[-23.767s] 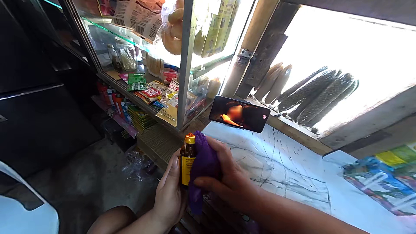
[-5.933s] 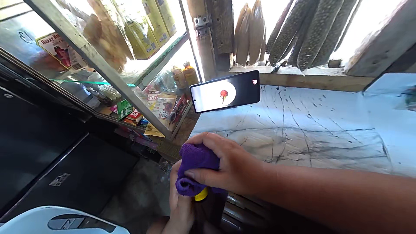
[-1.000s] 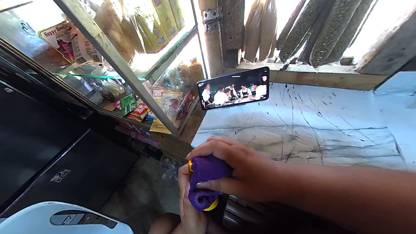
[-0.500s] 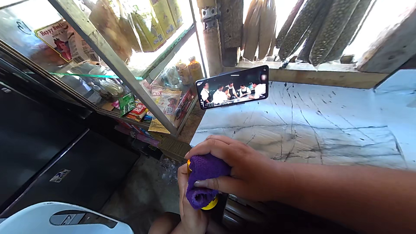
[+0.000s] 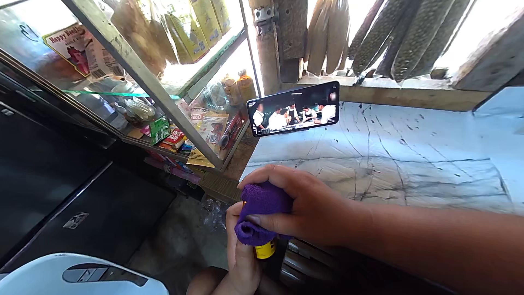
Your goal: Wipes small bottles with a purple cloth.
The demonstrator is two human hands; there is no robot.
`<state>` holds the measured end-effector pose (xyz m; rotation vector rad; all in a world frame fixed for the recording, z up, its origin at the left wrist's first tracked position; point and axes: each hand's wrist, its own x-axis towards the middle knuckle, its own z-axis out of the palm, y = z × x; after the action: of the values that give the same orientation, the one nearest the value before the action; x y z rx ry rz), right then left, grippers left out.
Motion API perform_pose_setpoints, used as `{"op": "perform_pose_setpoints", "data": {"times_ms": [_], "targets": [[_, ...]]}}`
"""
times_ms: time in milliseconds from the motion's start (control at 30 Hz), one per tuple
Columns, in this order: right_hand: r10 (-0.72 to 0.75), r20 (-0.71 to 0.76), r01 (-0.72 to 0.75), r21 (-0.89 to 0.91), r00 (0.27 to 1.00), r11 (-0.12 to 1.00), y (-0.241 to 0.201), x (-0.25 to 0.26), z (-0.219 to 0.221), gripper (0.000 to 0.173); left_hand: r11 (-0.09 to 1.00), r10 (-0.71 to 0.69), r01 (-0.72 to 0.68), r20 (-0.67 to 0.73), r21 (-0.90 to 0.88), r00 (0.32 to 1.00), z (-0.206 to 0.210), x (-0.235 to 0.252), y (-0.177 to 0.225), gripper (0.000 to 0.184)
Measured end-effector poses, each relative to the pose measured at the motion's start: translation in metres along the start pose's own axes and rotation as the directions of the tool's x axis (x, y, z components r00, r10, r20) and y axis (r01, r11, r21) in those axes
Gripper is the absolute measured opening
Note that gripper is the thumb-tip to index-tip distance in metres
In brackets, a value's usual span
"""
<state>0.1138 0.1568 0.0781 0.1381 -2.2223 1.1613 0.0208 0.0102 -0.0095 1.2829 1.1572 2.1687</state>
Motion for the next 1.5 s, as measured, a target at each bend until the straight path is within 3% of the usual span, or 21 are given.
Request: {"op": "perform_pose_setpoints", "data": {"times_ms": [233,533,667,767,967,1200,1500], "targets": [[-0.070,-0.092,0.066,-0.044,0.993,0.997,0.001,-0.001,0.002,0.034,0.995,0.000,0.001,0.002,-0.102,1.000,-0.002,0.007,0.000,0.040],[-0.003,-0.090,-0.002,-0.048,0.996,0.999,0.002,-0.001,0.001,0.038,0.987,-0.003,0.002,-0.004,-0.160,1.000,0.003,0.002,-0.005,0.037],[0.027,0.000,-0.027,-0.066,1.000,0.997,0.003,-0.002,0.001,0.053,0.930,-0.106,0.111,0.033,-0.349,0.994,0.001,0.000,-0.004,0.040],[-0.022,0.076,0.035,-0.175,0.997,0.984,0.004,-0.005,0.005,0.071,0.938,-0.193,0.158,-0.088,-0.308,0.977,0.000,-0.001,0.001,0.046],[-0.050,0.121,0.077,-0.232,0.991,0.970,0.003,-0.008,0.008,0.085,0.944,-0.131,0.103,-0.069,-0.313,0.989,0.000,0.002,0.004,0.041],[-0.049,0.069,0.063,-0.211,0.996,0.975,0.002,-0.007,0.006,0.073,0.988,-0.093,0.082,-0.087,-0.128,0.992,-0.001,-0.001,0.001,0.043],[0.007,0.011,-0.006,-0.095,1.000,0.995,0.001,-0.003,0.002,0.055,0.999,-0.028,0.029,0.012,-0.040,1.000,0.000,-0.003,-0.002,0.045]]}}
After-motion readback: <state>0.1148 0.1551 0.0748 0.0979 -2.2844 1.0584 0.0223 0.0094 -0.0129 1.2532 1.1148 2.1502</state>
